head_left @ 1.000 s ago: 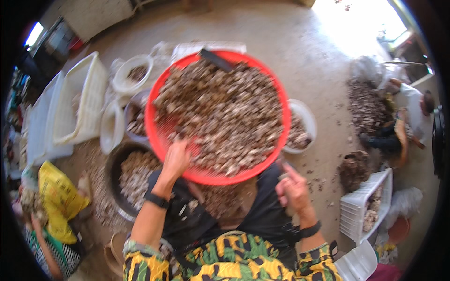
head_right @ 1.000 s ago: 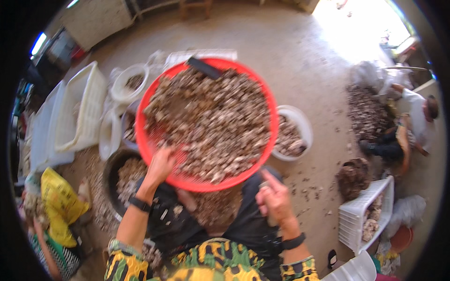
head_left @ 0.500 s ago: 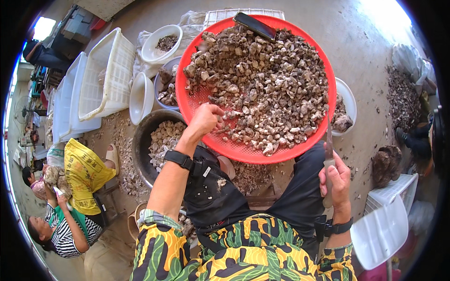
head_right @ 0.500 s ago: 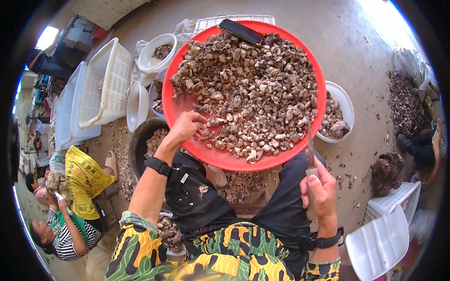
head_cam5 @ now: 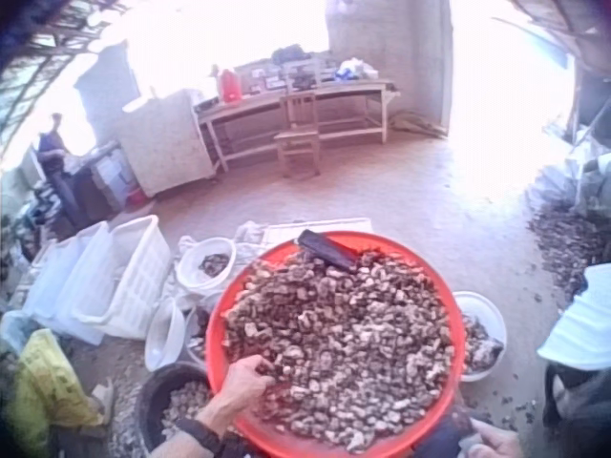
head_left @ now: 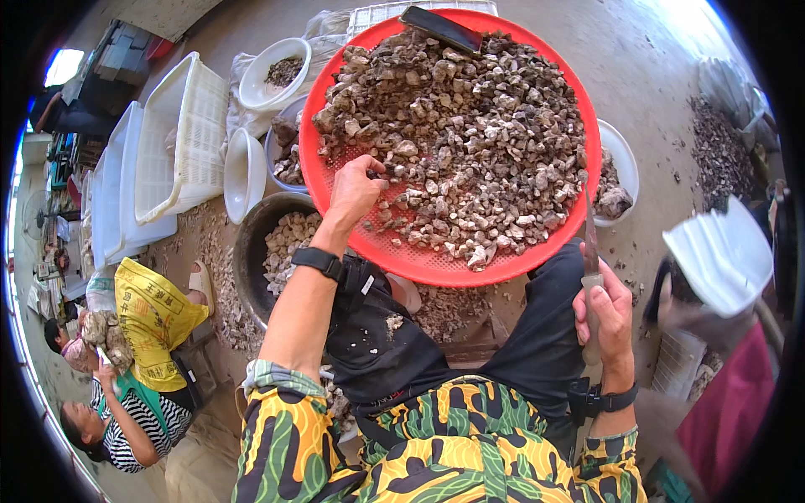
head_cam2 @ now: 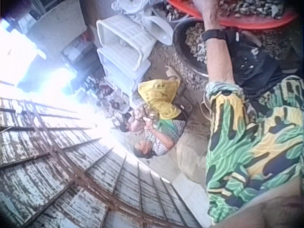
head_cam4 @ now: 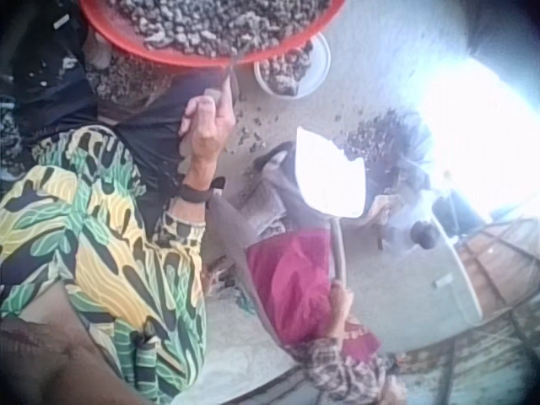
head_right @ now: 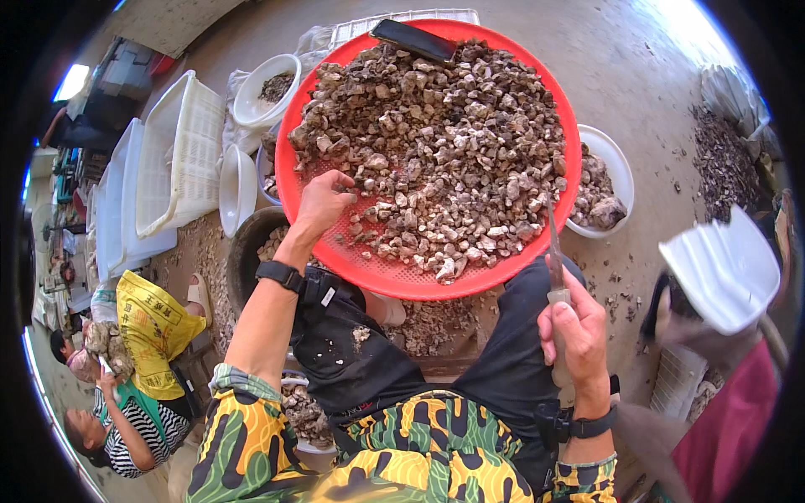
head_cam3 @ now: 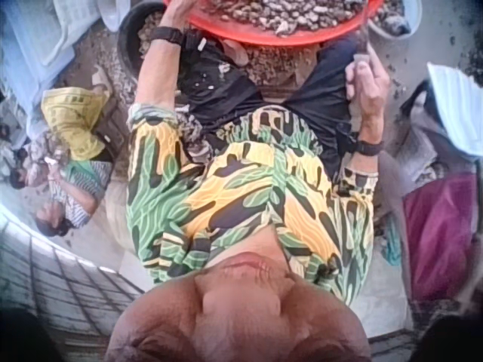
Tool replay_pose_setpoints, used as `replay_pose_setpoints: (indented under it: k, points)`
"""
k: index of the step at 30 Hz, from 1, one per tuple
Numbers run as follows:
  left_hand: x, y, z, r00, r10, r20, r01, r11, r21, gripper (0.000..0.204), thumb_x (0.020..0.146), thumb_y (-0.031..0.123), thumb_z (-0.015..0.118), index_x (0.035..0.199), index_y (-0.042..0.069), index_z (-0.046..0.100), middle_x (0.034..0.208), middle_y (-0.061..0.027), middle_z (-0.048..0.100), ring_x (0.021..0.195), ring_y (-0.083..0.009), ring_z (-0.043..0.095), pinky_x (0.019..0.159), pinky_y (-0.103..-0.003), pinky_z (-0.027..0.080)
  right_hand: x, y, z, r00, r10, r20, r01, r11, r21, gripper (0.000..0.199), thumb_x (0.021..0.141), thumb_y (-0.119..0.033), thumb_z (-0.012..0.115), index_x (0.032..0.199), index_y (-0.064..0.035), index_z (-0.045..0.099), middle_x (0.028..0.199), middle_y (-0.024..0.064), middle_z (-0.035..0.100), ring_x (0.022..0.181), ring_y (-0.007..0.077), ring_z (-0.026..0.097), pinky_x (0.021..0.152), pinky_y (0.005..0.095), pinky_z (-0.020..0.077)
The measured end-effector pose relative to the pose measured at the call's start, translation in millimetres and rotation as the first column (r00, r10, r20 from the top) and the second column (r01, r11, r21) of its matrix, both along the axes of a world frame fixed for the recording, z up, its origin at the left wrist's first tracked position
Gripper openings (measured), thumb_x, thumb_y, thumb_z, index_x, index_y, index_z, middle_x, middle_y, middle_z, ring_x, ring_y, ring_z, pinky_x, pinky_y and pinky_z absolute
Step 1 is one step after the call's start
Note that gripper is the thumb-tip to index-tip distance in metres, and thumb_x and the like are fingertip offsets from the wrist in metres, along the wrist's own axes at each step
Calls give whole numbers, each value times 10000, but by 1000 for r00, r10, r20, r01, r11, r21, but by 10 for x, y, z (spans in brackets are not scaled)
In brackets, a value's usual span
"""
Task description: The person is peeling and cutting small root-like objects with a knife.
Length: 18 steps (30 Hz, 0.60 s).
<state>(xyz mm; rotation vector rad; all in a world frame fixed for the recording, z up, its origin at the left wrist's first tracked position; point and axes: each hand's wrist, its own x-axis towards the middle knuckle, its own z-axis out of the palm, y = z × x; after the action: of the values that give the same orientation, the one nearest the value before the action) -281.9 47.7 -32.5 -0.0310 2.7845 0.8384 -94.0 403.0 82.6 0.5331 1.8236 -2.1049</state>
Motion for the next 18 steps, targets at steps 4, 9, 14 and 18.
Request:
replay_pose_setpoints:
  k: [4,9,14,18]
  points:
    - [86,27,116,964,119,236,-211,887,412,310,757,-9,651,1057,9,577,897,-107,609,749,-198,615,626,-311,514,14,1,-2,1000,1,-9,-1,1000,8,554,938,-230,480,1436,-23,352,620,36,521,422,76,440,389,206,376]
    - [384,113,453,895,195,401,-442,500,744,393,763,-104,608,1130,-12,501,955,-107,610,761,-201,638,637,-304,538,20,-18,28,1000,-7,-23,8,1000,31,547,940,-236,487,1426,-17,365,619,29,512,419,73,437,386,204,374]
    - [621,76,580,873,36,487,-464,376,802,397,791,-121,581,1160,14,526,1043,-110,635,890,-202,636,779,-320,546,34,-33,-11,998,2,-60,-1,1000,20,528,947,-230,480,1421,-23,376,623,29,512,413,74,436,379,205,373]
    - [790,91,646,881,-20,473,-447,294,845,373,806,-112,576,1153,17,527,1048,-118,634,898,-205,638,788,-316,546,56,-35,-64,997,4,-82,-2,1000,31,505,954,-205,466,1420,-32,380,629,33,517,407,80,443,371,209,374]
